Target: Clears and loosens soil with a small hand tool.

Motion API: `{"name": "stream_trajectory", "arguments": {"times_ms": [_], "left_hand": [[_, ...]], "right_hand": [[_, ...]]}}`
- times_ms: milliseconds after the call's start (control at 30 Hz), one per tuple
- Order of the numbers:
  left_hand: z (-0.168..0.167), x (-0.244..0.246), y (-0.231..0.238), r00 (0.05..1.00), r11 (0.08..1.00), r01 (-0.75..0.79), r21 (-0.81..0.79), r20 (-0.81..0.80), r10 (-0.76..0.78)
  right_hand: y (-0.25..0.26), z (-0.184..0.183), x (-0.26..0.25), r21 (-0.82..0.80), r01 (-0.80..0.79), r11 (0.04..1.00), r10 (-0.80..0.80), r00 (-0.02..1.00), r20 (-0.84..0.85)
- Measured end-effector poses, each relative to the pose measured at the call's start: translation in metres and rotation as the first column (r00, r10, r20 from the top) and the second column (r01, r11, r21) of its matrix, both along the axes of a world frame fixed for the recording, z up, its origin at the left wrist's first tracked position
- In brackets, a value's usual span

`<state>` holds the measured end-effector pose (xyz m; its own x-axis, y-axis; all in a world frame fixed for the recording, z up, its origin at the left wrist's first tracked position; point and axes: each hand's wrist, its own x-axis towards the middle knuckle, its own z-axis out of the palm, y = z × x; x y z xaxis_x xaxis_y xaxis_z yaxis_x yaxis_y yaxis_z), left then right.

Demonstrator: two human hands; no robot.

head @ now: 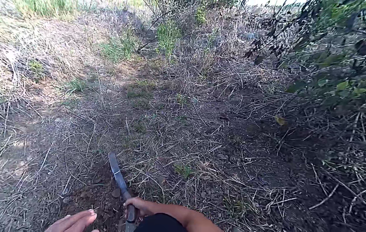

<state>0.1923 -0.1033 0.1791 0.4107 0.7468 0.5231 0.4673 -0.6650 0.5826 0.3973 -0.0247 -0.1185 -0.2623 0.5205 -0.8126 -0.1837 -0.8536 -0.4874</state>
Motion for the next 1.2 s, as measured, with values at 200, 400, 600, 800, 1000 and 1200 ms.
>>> {"name": "stream_trajectory", "arguments": {"times_ms": [200, 400, 600, 800, 1000, 1200], "left_hand": [[-0.06, -0.014, 0.008, 0.955, 0.975, -0.215, -0.046, -0.219, 0.2], [-0.069, -0.048, 0.022, 0.911, 0.944, -0.173, -0.281, -0.409, 0.046], [-0.088, -0.057, 0.035, 0.904, 0.876, -0.133, -0.464, -0.42, -0.085], [-0.087, -0.055, 0.033, 0.911, 0.882, -0.112, -0.457, -0.402, -0.092], [-0.089, -0.057, 0.033, 0.904, 0.873, -0.131, -0.47, -0.417, -0.089], [-0.088, -0.051, 0.033, 0.888, 0.86, -0.147, -0.489, -0.449, -0.104]], "right_hand": [[-0.001, -0.006, 0.018, -0.125, 0.21, 0.97, -0.226, 0.964, -0.137], [-0.001, -0.006, 0.019, -0.12, 0.201, 0.972, -0.201, 0.98, 0.013], [-0.005, -0.008, 0.008, -0.138, 0.197, 0.971, -0.192, 0.98, 0.047], [-0.006, -0.015, 0.01, -0.137, 0.18, 0.974, -0.174, 0.983, 0.057], [-0.005, -0.02, 0.015, -0.142, 0.177, 0.974, -0.171, 0.984, 0.055], [-0.006, -0.02, 0.015, -0.139, 0.175, 0.975, -0.168, 0.984, 0.057]]}}
